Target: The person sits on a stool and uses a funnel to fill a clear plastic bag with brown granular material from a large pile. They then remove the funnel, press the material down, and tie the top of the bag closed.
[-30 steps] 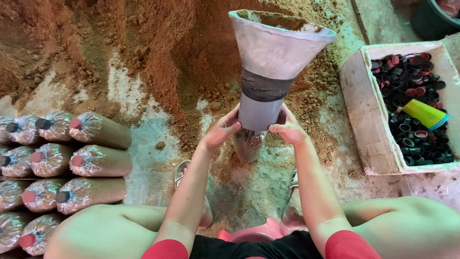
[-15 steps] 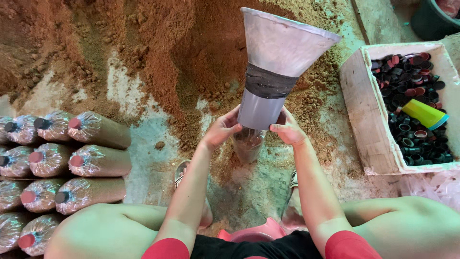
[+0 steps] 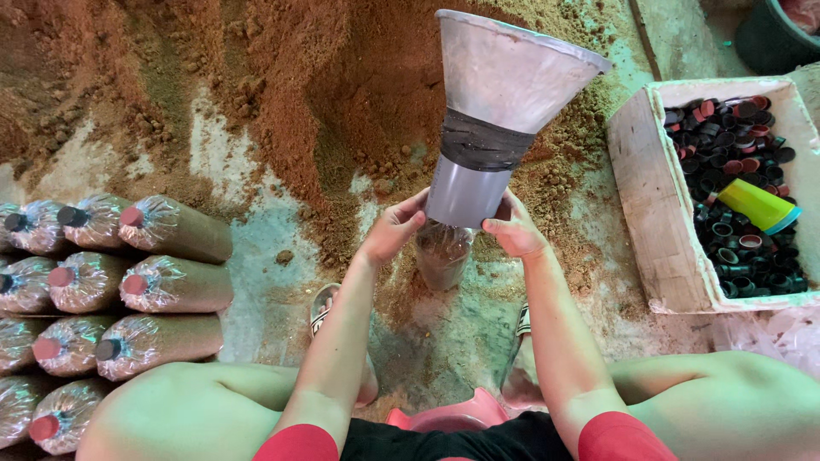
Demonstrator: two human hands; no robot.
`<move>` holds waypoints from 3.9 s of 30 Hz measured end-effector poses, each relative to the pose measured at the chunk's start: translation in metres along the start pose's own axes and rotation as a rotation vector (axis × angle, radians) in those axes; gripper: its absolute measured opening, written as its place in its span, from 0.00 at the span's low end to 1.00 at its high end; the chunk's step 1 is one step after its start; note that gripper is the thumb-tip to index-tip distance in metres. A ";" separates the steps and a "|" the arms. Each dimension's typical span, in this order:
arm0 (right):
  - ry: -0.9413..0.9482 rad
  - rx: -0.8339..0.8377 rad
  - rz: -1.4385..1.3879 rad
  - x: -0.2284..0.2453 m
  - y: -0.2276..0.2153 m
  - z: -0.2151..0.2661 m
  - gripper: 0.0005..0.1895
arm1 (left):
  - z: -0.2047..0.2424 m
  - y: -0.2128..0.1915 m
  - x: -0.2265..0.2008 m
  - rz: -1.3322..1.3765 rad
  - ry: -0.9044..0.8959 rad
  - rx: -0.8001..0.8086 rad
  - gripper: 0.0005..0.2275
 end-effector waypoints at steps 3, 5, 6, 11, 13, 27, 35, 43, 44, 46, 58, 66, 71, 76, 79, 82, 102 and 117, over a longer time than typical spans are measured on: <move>0.000 0.000 0.003 0.004 0.007 -0.001 0.46 | 0.001 0.003 -0.002 -0.035 0.031 -0.027 0.25; 0.006 0.001 0.011 0.003 0.007 0.000 0.46 | 0.003 0.002 -0.003 -0.049 0.019 -0.045 0.25; 0.011 0.002 0.018 0.003 0.007 0.000 0.45 | 0.003 0.002 -0.003 -0.064 0.008 -0.062 0.25; 0.028 -0.030 0.072 0.014 0.017 0.003 0.44 | -0.002 0.000 0.008 -0.070 0.021 -0.122 0.24; 0.039 -0.038 0.104 0.020 0.020 0.003 0.45 | -0.002 0.004 0.008 -0.072 0.022 -0.137 0.23; 0.023 -0.104 0.190 0.032 0.027 -0.012 0.51 | -0.016 0.041 -0.031 -0.126 -0.057 -0.183 0.26; 0.017 -0.130 0.161 0.017 0.024 -0.033 0.51 | -0.035 0.028 -0.006 -0.200 -0.105 -0.209 0.31; -0.031 -0.064 0.251 0.042 0.070 -0.014 0.57 | -0.011 0.039 -0.026 -0.259 0.084 -0.254 0.33; -0.029 -0.047 0.270 0.049 0.079 -0.008 0.58 | -0.013 0.031 -0.020 -0.401 0.141 -0.247 0.31; -0.034 -0.025 0.291 0.070 0.096 0.004 0.59 | -0.012 0.031 -0.032 -0.547 0.208 -0.241 0.29; 0.313 -0.096 0.266 0.066 0.086 0.019 0.46 | 0.029 0.051 -0.045 -0.549 -0.398 -0.180 0.43; 0.624 -0.249 -0.186 -0.105 -0.026 -0.013 0.41 | 0.023 -0.007 0.115 -0.408 -0.672 -0.257 0.42; 0.673 -0.387 -0.208 -0.140 -0.066 -0.037 0.34 | 0.007 -0.081 0.263 -0.335 -0.801 -0.215 0.39; 0.676 -0.397 -0.133 -0.129 -0.064 -0.046 0.41 | 0.024 -0.077 0.278 -0.240 -0.953 -0.236 0.40; 0.676 -0.386 -0.109 -0.132 -0.065 -0.047 0.45 | 0.009 -0.038 0.175 -0.202 -0.933 -0.309 0.42; 0.657 -0.402 -0.127 -0.139 -0.065 -0.038 0.53 | 0.013 -0.041 0.183 -0.111 -0.800 -0.379 0.41; 0.439 -0.354 -0.179 -0.110 -0.088 -0.025 0.19 | -0.021 -0.038 0.126 -0.408 -0.550 -0.397 0.30; 0.372 -0.333 -0.208 -0.124 -0.066 0.009 0.42 | -0.003 -0.025 0.154 -0.267 -0.432 -0.302 0.27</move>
Point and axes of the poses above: each hand's wrist, its own z-axis away from the middle knuckle, its own y-axis out of the palm, x = y × z, the point moved 6 cm from there along -z, towards the middle knuckle, and after that the axes turned 10 degrees about y, right-handed, at the moved point
